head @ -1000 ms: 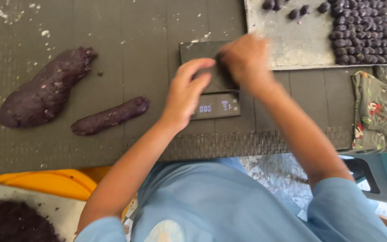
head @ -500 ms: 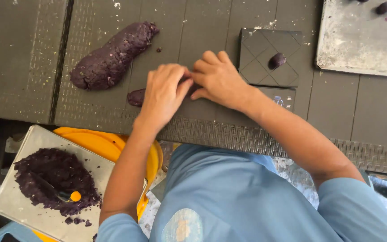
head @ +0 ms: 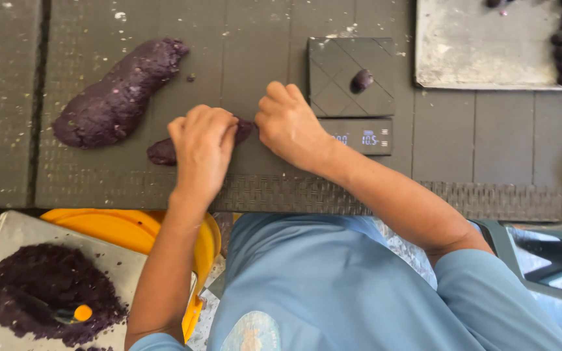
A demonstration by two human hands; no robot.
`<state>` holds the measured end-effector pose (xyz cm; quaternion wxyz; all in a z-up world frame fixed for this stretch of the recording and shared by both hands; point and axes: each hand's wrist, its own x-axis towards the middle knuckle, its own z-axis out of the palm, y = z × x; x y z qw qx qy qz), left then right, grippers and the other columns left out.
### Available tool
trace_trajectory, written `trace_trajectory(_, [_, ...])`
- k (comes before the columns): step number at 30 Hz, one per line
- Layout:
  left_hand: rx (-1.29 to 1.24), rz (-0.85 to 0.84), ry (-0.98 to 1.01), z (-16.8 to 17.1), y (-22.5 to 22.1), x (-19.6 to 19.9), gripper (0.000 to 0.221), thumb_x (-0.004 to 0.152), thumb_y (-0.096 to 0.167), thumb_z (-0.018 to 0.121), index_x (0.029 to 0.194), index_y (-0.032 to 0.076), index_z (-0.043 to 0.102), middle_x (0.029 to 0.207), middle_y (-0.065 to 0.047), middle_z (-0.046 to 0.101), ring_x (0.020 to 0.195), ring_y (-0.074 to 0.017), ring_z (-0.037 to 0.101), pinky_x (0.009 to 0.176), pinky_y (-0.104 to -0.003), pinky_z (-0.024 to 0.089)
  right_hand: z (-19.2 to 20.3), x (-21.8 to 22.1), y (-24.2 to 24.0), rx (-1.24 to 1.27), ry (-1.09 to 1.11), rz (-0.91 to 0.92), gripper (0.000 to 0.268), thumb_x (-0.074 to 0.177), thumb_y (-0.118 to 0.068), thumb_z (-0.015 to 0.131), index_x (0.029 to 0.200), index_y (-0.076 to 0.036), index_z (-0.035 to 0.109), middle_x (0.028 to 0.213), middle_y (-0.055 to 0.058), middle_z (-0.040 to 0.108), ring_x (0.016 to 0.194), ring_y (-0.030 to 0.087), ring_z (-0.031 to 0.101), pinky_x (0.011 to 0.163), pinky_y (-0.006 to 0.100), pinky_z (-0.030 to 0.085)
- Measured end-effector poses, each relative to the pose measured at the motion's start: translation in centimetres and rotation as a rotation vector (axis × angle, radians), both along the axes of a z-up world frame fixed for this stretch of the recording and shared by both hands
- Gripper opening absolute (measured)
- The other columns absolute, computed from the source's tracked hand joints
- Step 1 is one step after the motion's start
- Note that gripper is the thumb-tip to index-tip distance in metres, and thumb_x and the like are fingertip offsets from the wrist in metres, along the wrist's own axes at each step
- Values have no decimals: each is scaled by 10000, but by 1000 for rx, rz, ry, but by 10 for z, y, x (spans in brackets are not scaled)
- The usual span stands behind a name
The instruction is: Weighing small portions of purple dough on a digital scale and rolling them into uniform balls before placing them on a tray.
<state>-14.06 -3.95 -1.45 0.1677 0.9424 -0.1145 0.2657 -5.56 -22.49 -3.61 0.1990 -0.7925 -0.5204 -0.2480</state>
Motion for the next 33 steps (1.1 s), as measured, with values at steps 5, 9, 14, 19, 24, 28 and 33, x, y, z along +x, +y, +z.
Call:
trace_trajectory(5, [-1013,-195,293,56,-44,5,469,1060,294,405,1431,8,404,1492,-142,432,1400,-215,405,1195,-337,303,82,-45,4,401,642,-11,102,930,-120,682,1000,-48,695,948,26,623,873,208,459,815,316,439])
trace_trajectory(9, [-1843,-319,243,59,-65,13,558,986,273,558,1458,53,359,1516,-174,403,1370,-323,480,1130,-399,443,75,-47,-3,81,468,-236,498,1061,-385,296,1498,-154,359,1581,26,273,1384,312,362,1040,459,321])
trace_trajectory(14, [-2150,-758,745,30,-89,9,1080,695,634,618,1538,91,216,1565,-216,310,1345,-444,443,1201,-543,314,117,-51,6,-40,440,-260,1083,763,-829,66,1608,-152,82,1714,64,127,1642,286,105,1332,522,117])
trace_trajectory(19, [-2394,-937,1243,13,-94,26,895,877,736,177,1564,165,112,1635,-107,50,1464,-394,151,1211,-477,111,137,-43,-8,-426,67,-201,1129,646,-860,-19,1552,-229,218,1608,105,169,1510,291,129,1185,575,21])
trace_trajectory(24, [-2088,-973,1096,1,-104,13,949,800,691,436,1532,137,198,1578,-155,163,1412,-412,317,1168,-567,277,116,-53,-18,-207,292,153,1026,704,-863,140,1500,-229,270,1591,89,293,1484,340,249,1143,633,91])
trace_trajectory(28, [-2114,-242,911,43,-112,30,418,947,386,495,1163,46,607,1004,-111,632,796,-248,623,809,-393,527,76,7,-96,-174,-88,-417,693,1014,-641,191,1300,-194,636,1427,51,509,1368,330,334,962,563,276])
trace_trajectory(33, [-989,-406,357,39,-139,62,357,956,100,520,1313,88,519,1344,-111,555,1298,-218,496,1137,-350,365,56,26,-149,-128,-8,-465,281,882,-359,812,1071,-169,729,1153,63,524,1026,307,430,767,440,309])
